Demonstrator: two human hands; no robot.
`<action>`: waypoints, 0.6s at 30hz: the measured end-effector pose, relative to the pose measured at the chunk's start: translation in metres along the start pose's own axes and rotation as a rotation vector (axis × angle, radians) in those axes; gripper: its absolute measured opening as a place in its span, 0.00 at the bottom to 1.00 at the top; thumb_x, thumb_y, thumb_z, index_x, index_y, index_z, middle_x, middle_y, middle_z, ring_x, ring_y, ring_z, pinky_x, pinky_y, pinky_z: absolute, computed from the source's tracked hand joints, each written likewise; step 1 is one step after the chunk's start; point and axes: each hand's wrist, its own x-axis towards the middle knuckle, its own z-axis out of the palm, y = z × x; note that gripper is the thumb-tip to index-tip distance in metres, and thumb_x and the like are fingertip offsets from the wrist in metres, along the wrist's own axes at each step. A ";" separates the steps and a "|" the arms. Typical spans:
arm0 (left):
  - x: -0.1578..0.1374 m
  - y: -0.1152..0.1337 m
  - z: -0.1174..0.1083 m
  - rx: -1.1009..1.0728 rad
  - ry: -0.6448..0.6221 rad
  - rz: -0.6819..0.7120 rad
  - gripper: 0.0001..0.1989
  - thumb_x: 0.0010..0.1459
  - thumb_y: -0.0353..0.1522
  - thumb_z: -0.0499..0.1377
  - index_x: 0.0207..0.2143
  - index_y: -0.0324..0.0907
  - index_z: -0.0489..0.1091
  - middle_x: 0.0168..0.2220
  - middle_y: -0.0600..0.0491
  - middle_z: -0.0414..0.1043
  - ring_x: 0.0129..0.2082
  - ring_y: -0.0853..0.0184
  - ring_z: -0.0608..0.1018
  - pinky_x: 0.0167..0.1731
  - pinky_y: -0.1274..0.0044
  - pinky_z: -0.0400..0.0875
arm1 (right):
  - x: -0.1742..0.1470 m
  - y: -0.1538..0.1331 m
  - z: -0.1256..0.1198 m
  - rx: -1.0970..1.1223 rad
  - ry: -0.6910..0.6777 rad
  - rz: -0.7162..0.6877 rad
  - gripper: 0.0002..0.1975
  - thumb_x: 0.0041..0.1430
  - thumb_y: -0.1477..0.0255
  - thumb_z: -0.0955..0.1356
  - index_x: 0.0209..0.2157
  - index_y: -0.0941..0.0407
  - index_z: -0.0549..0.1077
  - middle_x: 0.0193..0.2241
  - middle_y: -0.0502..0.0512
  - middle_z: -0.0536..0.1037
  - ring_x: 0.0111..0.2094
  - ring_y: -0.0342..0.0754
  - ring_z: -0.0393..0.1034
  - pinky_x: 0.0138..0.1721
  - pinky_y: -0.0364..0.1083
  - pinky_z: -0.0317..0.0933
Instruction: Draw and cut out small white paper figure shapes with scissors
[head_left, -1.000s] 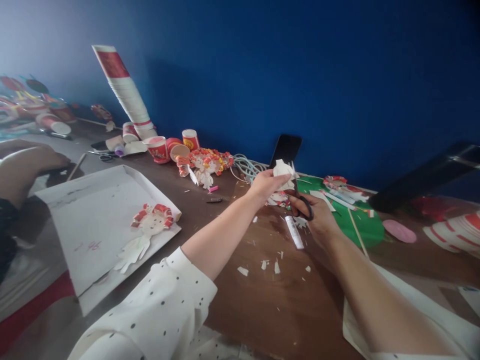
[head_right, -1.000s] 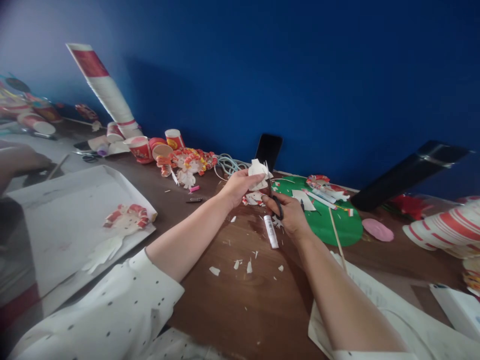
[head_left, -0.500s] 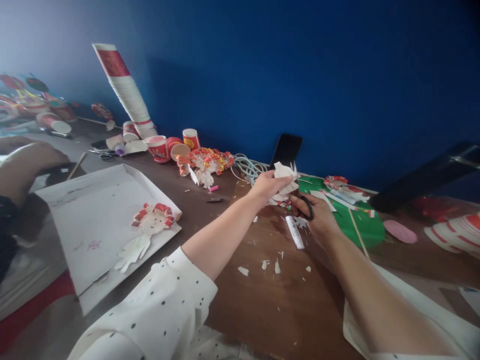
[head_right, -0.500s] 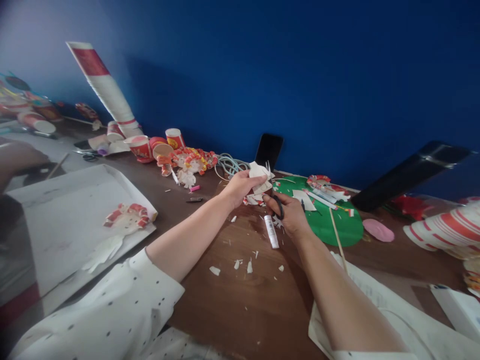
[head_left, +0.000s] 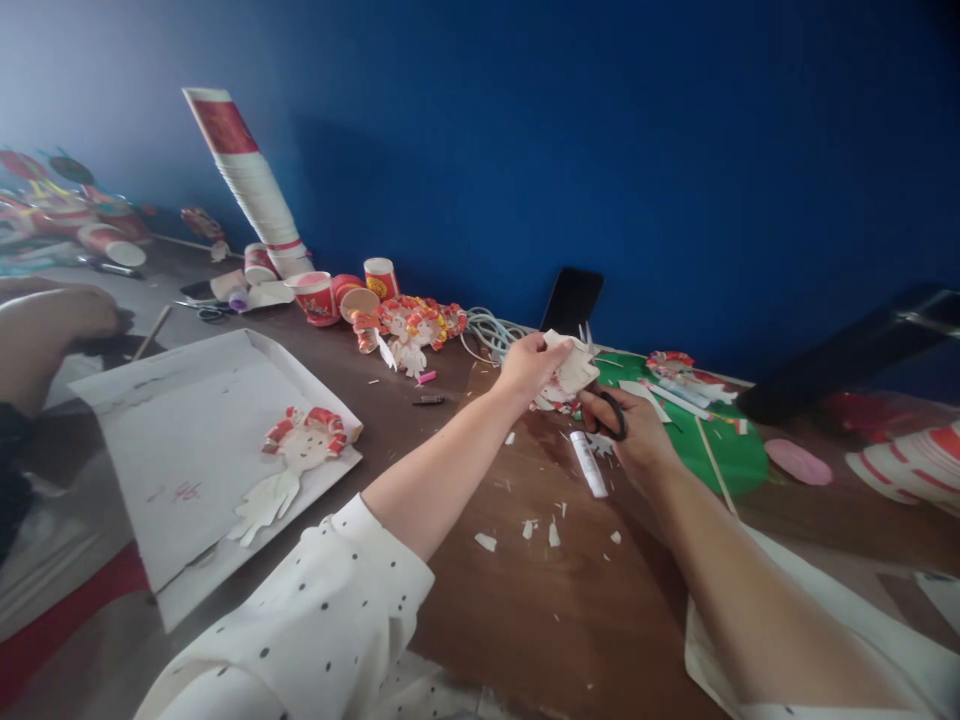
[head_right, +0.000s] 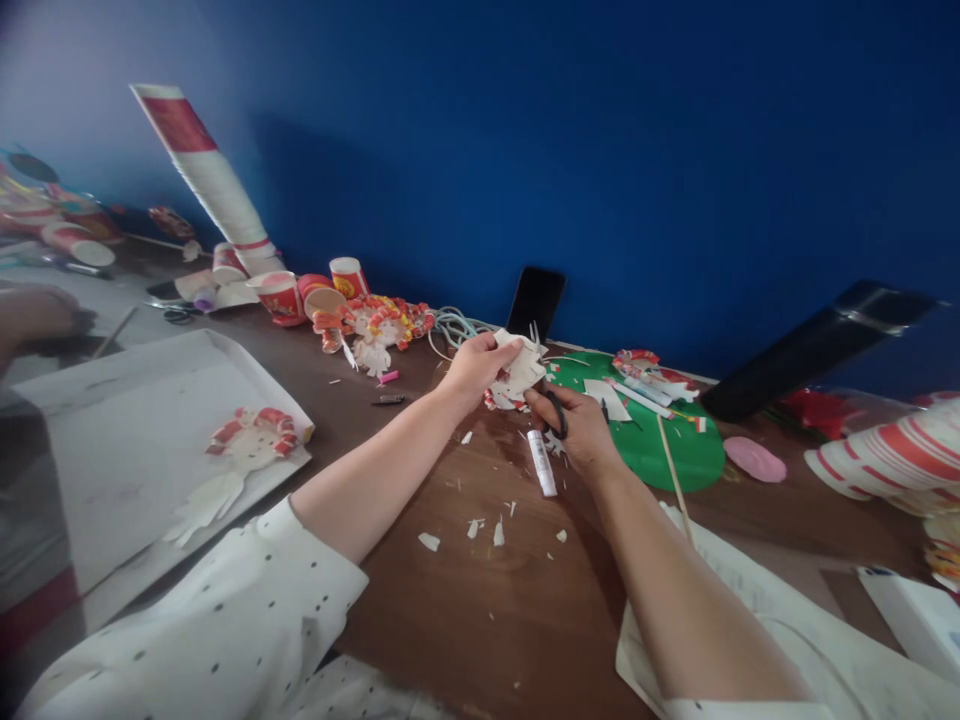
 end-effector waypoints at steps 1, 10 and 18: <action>0.000 0.000 0.000 -0.009 -0.009 -0.006 0.10 0.55 0.38 0.63 0.30 0.40 0.69 0.24 0.54 0.70 0.20 0.73 0.71 0.24 0.80 0.65 | 0.000 -0.001 0.000 -0.002 -0.003 0.000 0.21 0.52 0.56 0.72 0.17 0.55 0.68 0.17 0.48 0.66 0.22 0.42 0.57 0.25 0.45 0.50; -0.004 0.002 0.001 -0.067 -0.046 -0.040 0.10 0.54 0.37 0.64 0.31 0.38 0.71 0.23 0.53 0.70 0.20 0.73 0.71 0.25 0.79 0.68 | 0.001 0.003 -0.003 0.037 -0.014 0.007 0.20 0.52 0.57 0.72 0.18 0.55 0.69 0.18 0.48 0.66 0.22 0.42 0.57 0.25 0.44 0.50; -0.007 0.004 0.002 -0.116 -0.073 -0.099 0.10 0.54 0.36 0.65 0.30 0.39 0.69 0.23 0.54 0.70 0.21 0.72 0.72 0.24 0.79 0.68 | 0.000 0.003 -0.001 0.076 0.042 0.030 0.19 0.51 0.57 0.73 0.18 0.56 0.70 0.17 0.48 0.67 0.22 0.41 0.57 0.25 0.44 0.50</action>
